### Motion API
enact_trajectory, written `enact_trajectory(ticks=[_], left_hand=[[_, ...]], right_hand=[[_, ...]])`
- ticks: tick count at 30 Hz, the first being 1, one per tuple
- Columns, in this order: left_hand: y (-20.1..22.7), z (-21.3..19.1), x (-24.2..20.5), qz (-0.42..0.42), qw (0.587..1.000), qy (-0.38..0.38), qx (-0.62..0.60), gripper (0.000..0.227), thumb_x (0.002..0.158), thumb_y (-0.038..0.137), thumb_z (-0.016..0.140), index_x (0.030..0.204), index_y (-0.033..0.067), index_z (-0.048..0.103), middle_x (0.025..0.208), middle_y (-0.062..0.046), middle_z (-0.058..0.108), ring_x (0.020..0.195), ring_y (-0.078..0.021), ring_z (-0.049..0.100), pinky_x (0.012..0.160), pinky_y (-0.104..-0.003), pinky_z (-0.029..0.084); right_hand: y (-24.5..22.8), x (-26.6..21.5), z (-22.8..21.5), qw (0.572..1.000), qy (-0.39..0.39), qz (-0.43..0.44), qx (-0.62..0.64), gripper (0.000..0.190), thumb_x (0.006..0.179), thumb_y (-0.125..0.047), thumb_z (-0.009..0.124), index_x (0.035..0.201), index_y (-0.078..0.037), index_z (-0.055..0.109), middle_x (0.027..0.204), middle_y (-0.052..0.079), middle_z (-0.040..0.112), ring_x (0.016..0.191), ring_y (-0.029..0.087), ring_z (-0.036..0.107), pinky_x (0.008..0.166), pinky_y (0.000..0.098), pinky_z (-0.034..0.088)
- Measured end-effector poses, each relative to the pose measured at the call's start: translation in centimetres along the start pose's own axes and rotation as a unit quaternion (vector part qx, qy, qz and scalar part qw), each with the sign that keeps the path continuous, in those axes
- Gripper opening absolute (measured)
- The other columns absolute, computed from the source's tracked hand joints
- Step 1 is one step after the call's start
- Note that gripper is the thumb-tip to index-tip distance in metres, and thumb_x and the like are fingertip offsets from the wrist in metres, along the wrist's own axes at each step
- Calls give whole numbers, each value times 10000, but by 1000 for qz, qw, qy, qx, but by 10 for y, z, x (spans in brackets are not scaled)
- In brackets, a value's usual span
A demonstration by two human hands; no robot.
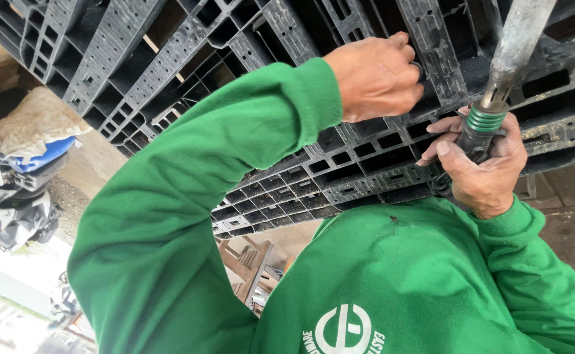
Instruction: The person repairs a plastic pallet by applying heat with a soldering iron to fuse plastic fragments and smooth the damaged surfaces.
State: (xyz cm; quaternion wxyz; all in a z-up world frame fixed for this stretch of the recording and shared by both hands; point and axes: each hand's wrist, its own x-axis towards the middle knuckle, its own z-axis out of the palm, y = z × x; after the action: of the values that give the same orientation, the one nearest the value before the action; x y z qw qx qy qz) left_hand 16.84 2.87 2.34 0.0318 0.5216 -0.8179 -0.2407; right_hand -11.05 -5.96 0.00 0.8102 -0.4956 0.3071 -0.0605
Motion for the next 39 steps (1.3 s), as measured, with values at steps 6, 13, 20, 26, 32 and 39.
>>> enact_trajectory(ticks=[6, 13, 20, 26, 32, 39], left_hand=[[39, -27, -57, -174, 846, 388, -321, 293, 999, -47, 638, 1281, 7, 581, 1261, -132, 630, 1166, -284, 672, 1036, -351, 582], [160, 37, -35, -510, 652, 442, -346, 344, 969, -6, 623, 1290, 113, 661, 1234, -134, 562, 1050, -239, 634, 917, -353, 584], [187, 84, -17, -539, 706, 415, -195, 373, 950, 174, 741, 1300, 153, 616, 1352, -141, 517, 1137, -359, 530, 984, -486, 487], [140, 104, -46, -445, 785, 407, -141, 424, 996, 148, 754, 1399, 175, 627, 1272, -53, 523, 1072, -264, 537, 932, -415, 480], [89, 95, -62, -290, 863, 403, -90, 371, 911, 260, 826, 1248, 190, 688, 1252, -11, 532, 1057, -219, 551, 878, -404, 438], [84, 99, -63, -294, 847, 424, -127, 337, 901, 279, 846, 1186, 173, 700, 1241, 14, 519, 1059, -192, 550, 898, -391, 457]], right_hand=[[-2, 0, -1, 1000, -4, 9, 21, 443, 1054, 51, 687, 1412, 24, 426, 1115, 255, 666, 814, 260, 715, 742, 423, 651], [-11, -8, -1, 998, -12, 25, -55, 488, 1036, -21, 762, 1404, 1, 443, 899, 174, 639, 650, 172, 618, 596, 306, 543], [-44, -78, -37, 985, -47, 17, -166, 452, 1048, -239, 709, 1365, -2, 492, 928, 86, 661, 712, 131, 649, 657, 230, 554], [-74, -133, -75, 864, -121, -9, -489, 493, 976, -267, 773, 1315, 8, 542, 1026, 163, 710, 856, 192, 723, 732, 291, 588], [-95, -137, -63, 729, -122, 21, -673, 659, 818, -242, 848, 1361, 22, 584, 1000, 161, 711, 779, 233, 722, 661, 343, 568], [-110, -107, -46, 677, -118, 31, -726, 551, 844, -206, 862, 1285, 33, 633, 955, 177, 721, 694, 256, 716, 602, 365, 571]])
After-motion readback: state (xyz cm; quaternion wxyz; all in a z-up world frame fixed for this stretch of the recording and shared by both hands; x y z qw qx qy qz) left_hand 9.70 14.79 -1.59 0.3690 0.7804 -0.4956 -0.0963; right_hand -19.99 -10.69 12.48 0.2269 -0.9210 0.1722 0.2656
